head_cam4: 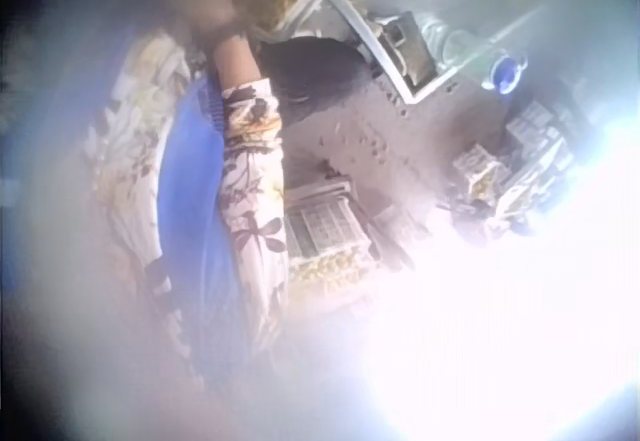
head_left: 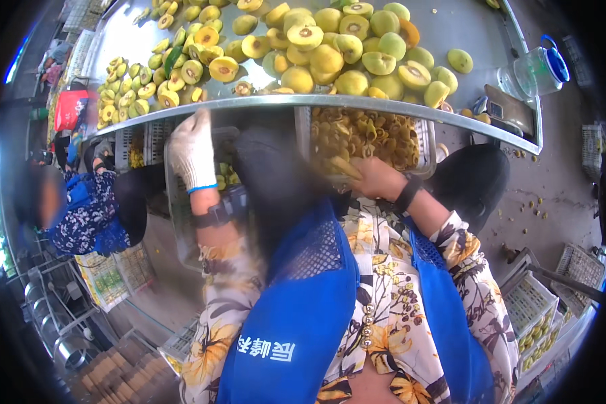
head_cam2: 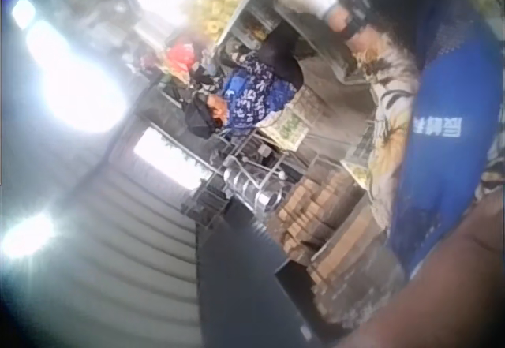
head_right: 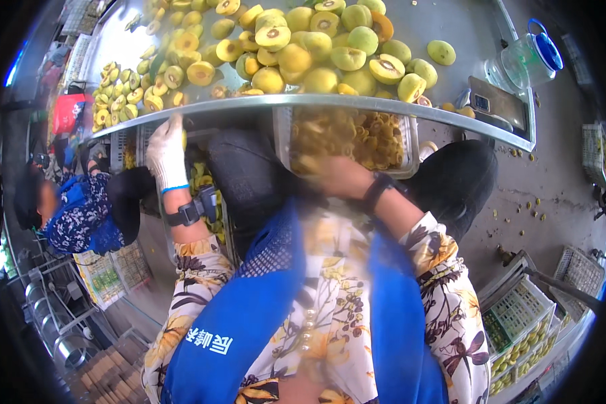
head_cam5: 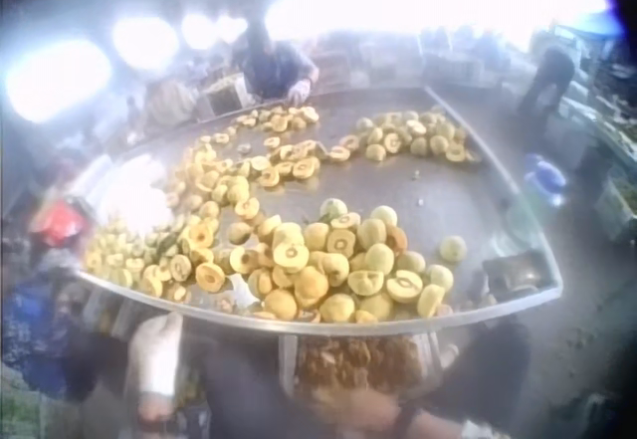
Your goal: Removing the cores from halved fruit using a hand tool at an industrial processing table.
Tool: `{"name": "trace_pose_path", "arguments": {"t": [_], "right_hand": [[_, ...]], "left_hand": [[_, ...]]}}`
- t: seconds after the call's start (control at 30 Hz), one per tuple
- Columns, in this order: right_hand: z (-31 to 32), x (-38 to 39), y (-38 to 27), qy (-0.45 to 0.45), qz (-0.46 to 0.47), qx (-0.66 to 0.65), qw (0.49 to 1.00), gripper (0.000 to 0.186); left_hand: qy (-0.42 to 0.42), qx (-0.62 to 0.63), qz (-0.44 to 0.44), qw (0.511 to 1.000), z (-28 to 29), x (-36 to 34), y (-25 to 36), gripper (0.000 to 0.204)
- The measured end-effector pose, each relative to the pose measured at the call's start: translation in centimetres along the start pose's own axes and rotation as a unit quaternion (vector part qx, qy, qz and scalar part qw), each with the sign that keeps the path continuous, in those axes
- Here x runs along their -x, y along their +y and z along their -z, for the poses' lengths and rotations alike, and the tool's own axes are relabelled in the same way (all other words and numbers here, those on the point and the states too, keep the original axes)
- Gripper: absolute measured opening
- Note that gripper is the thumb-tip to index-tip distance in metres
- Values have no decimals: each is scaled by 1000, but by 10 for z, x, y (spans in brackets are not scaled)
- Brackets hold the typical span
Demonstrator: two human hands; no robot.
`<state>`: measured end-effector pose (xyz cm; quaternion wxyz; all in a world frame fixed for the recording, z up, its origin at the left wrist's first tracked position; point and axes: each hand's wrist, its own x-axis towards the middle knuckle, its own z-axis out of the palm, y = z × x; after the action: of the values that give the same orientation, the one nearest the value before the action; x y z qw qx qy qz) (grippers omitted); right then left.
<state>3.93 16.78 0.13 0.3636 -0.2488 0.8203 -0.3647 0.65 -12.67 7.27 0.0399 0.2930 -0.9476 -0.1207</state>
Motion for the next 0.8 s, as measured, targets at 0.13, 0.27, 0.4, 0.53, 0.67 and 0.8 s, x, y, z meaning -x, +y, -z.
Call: {"name": "trace_pose_path", "arguments": {"t": [0.13,0.27,0.4,0.53,0.67,0.8], "right_hand": [[-16,-4,7,143,-31,10,989,29],[-22,-12,5,211,-34,-39,976,27],[-13,-1,1,248,-35,-71,966,29],[-3,3,-4,375,9,-105,921,32],[36,-7,-6,335,25,-391,857,31],[47,-27,-22,291,108,-495,812,30]], "left_hand": [[79,66,-185,977,-16,-36,-1,53],[-73,39,-195,977,-37,-40,127,58],[-22,-72,-341,937,-88,-52,170,58],[-122,20,-308,943,-72,-47,168,57],[-83,175,-422,886,-47,10,147,55],[-22,167,-494,853,-54,51,110,62]]}}
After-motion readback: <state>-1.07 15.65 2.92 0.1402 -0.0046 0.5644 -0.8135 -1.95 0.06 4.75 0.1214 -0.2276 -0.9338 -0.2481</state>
